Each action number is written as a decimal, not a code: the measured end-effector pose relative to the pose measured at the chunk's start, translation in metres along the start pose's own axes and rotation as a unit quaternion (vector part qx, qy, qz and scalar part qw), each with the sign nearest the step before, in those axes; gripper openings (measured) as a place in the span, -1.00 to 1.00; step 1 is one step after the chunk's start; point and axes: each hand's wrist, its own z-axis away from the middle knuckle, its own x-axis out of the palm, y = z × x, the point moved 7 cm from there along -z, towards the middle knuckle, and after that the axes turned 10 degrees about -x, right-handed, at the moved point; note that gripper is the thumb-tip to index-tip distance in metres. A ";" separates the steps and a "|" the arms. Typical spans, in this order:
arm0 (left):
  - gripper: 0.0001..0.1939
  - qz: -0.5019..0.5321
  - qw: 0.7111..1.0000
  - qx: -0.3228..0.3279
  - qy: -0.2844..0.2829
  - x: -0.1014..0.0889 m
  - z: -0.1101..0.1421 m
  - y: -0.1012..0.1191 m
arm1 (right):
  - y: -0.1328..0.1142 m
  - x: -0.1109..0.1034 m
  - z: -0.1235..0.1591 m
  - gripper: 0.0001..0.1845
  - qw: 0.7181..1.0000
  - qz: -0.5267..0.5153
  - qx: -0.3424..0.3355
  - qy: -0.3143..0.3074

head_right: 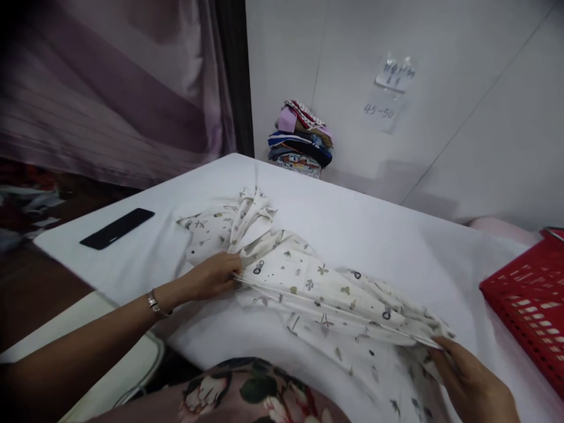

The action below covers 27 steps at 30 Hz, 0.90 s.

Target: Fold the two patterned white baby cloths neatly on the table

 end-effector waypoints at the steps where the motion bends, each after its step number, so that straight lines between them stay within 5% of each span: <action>1: -0.92 0.005 1.000 0.001 -0.003 0.001 0.001 0.000 | -0.003 0.000 0.001 -0.74 1.000 -0.009 0.009 -0.015; 7: -0.76 0.028 0.999 0.037 0.015 -0.009 -0.016 0.025 | -0.019 -0.015 0.003 -0.73 1.000 -0.024 -0.015 -0.009; 14: -0.81 -0.002 0.991 0.119 -0.056 0.020 -0.035 0.070 | -0.035 -0.020 0.022 -0.65 0.997 0.010 -0.075 -0.011; 18: -0.84 -0.041 0.989 0.114 -0.087 0.036 -0.034 0.074 | -0.041 -0.018 0.028 -0.67 0.995 0.018 -0.095 0.006; 27: -0.93 -0.103 0.987 0.123 -0.024 0.049 -0.048 0.079 | -0.039 -0.011 0.027 -0.68 0.998 0.003 -0.066 -0.004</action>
